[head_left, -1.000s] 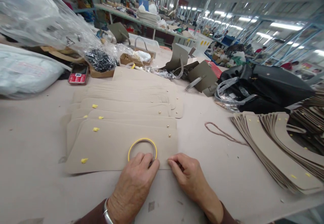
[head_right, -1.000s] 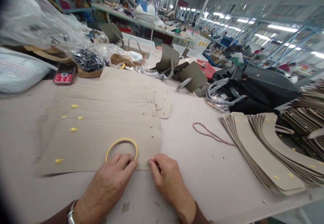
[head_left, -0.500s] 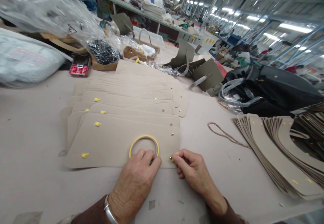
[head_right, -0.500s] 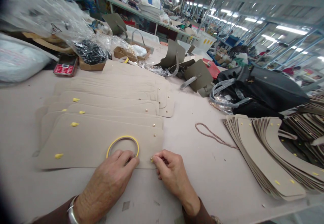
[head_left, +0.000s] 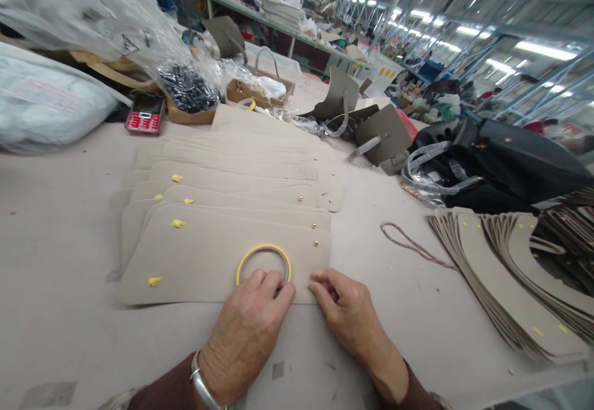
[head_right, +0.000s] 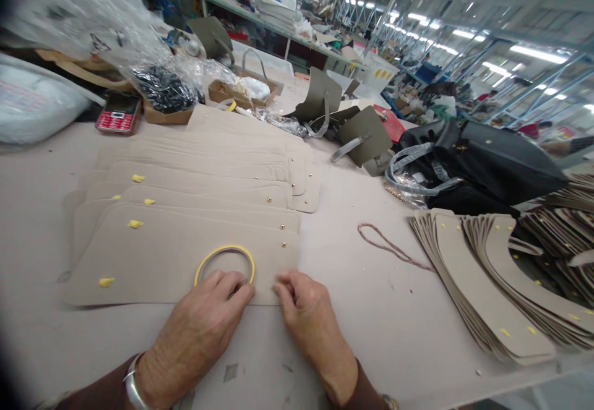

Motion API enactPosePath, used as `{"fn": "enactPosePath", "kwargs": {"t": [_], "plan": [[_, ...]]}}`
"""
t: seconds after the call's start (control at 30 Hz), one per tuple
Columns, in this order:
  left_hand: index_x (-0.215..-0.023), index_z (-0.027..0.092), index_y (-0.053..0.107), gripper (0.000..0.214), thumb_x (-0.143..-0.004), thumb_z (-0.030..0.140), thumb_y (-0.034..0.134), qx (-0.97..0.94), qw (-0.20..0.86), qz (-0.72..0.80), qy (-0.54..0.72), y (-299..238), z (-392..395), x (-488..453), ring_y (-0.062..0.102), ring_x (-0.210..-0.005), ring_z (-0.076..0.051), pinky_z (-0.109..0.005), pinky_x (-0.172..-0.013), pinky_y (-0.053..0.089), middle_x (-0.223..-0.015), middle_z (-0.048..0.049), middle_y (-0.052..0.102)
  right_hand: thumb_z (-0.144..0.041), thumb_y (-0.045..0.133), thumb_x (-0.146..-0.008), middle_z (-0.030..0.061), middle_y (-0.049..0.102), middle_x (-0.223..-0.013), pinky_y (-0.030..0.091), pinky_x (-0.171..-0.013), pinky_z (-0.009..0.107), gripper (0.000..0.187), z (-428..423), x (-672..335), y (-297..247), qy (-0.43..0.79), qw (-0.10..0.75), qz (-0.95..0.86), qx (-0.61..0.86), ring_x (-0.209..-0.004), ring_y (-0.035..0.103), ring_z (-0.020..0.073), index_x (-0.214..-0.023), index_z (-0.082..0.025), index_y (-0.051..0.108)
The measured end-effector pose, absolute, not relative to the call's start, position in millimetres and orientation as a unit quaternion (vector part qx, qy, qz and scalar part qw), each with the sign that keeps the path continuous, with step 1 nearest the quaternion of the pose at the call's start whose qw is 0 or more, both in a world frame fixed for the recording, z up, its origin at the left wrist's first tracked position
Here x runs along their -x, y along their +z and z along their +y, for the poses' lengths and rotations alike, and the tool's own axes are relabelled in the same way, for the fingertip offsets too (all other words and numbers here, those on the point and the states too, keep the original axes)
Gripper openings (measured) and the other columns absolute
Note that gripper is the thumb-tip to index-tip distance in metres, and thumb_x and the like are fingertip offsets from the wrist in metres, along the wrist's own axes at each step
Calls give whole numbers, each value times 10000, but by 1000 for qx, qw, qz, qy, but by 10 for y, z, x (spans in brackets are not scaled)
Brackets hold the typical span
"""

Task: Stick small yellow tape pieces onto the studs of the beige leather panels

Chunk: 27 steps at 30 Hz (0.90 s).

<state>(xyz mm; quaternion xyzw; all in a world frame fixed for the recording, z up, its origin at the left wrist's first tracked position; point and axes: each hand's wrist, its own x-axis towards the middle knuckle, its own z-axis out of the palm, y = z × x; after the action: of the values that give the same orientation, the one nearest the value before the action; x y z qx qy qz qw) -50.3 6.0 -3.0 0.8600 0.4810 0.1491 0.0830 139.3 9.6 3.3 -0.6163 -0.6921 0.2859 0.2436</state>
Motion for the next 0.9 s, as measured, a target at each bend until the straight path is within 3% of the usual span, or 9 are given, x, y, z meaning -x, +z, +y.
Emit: {"fn": "enactPosePath", "kwargs": {"t": [0.1, 0.17, 0.23, 0.33, 0.57, 0.77, 0.9], "plan": [[-838, 216, 543, 154, -813, 75, 600, -860, 81, 481, 151, -32, 67, 505, 463, -760, -227, -357, -649, 454, -837, -24, 520, -290, 528, -919, -45, 598, -617, 446, -399, 214, 248, 89, -1478, 39, 361, 268, -619, 644, -437, 574, 128, -1145, -188, 533], [-832, 214, 541, 159, -806, 69, 599, -860, 76, 481, 155, -38, 65, 507, 460, -758, -224, -352, -646, 450, -832, -23, 517, -289, 491, -942, -3, 626, -687, 486, -454, 224, 153, 78, -1555, 36, 327, 274, -661, 617, -520, 614, 137, -1010, -189, 585], [-831, 212, 539, 156, -805, 67, 591, -860, 69, 479, 161, -46, 63, 508, 458, -755, -221, -348, -645, 447, -830, -23, 514, -237, 486, -944, 42, 650, -765, 526, -609, 260, 155, 71, -1615, 29, 244, 254, -755, 553, -678, 644, 164, -903, -186, 627], [-828, 209, 537, 154, -812, 60, 570, -861, 67, 478, 161, -54, 62, 509, 462, -761, -224, -352, -649, 449, -836, -27, 515, -184, 467, -957, 73, 654, -832, 516, -731, 289, 186, 73, -1628, 23, 161, 198, -835, 487, -788, 635, 183, -954, -173, 653], [-855, 214, 544, 162, -816, 57, 561, -857, 85, 483, 156, -36, 56, 512, 478, -762, -235, -373, -644, 470, -851, -29, 528, -161, 502, -933, 41, 611, -749, 450, -647, 251, 174, 119, -1423, 105, 138, 134, -815, 546, -675, 585, 156, -844, -180, 650], [-849, 203, 568, 166, -824, 45, 524, -854, 97, 472, 196, -50, 67, 525, 503, -737, -236, -384, -639, 492, -828, -41, 549, -127, 596, -841, 19, 604, -745, 414, -643, 258, 100, 96, -1259, 75, 145, 165, -744, 631, -704, 578, 168, -765, -191, 598], [-997, 194, 583, 218, -894, 65, 441, -845, 100, 434, 295, -16, 78, 576, 555, -717, -206, -339, -631, 508, -810, -43, 591, -149, 572, -869, 33, 621, -769, 430, -681, 288, 79, 48, -1263, -5, 142, 207, -733, 632, -743, 587, 188, -818, -186, 620]]}}
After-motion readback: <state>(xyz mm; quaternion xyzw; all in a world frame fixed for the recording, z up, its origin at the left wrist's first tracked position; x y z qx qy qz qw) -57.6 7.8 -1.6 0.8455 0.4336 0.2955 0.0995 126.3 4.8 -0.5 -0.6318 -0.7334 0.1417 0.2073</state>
